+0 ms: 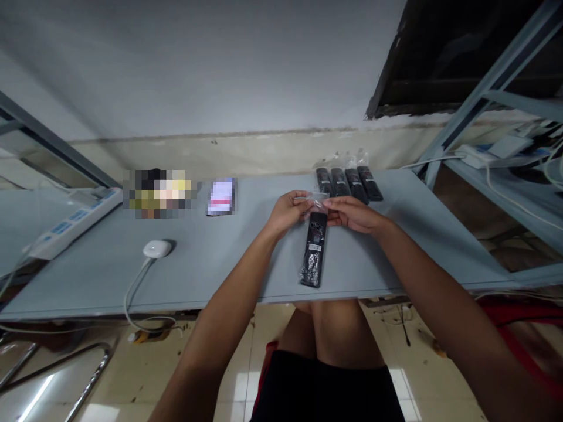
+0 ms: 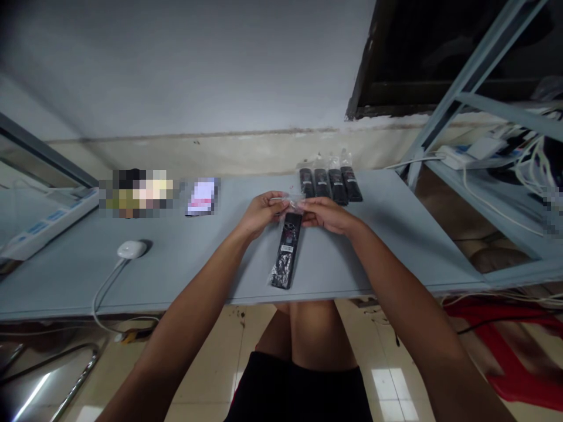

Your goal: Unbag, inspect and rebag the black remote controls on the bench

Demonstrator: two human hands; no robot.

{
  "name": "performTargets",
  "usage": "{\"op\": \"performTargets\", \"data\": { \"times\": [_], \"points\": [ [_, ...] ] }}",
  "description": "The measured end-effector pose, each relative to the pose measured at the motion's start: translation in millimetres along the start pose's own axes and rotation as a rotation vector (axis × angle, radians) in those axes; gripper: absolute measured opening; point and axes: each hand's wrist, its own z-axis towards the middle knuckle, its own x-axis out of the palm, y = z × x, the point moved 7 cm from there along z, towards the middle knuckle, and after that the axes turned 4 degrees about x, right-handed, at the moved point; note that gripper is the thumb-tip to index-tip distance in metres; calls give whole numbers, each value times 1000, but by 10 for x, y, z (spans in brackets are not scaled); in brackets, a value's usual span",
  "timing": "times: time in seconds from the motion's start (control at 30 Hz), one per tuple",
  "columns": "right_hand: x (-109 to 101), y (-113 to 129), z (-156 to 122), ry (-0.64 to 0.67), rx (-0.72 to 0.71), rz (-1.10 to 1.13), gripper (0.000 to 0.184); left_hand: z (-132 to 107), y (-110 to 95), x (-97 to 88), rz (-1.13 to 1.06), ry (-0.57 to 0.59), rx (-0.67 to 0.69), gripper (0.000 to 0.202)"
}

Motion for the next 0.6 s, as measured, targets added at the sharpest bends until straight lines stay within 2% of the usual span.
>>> {"op": "performTargets", "data": {
  "times": [0.1,0.3,0.43,0.6],
  "points": [
    [17,-70,-11,24,58,-37,34,-13,-27,-23,15,-17,8,35],
    [-55,-12,-13,-54,3,-14,31,-38,32,0,94,152,-50,27],
    [-35,33,-27,-47,-43,-17,46,-32,7,-53,68,114,-28,22],
    [-71,76,-33,-81,-106,-51,28,-36,-66,-31,57,106,14,15]
  ]
}}
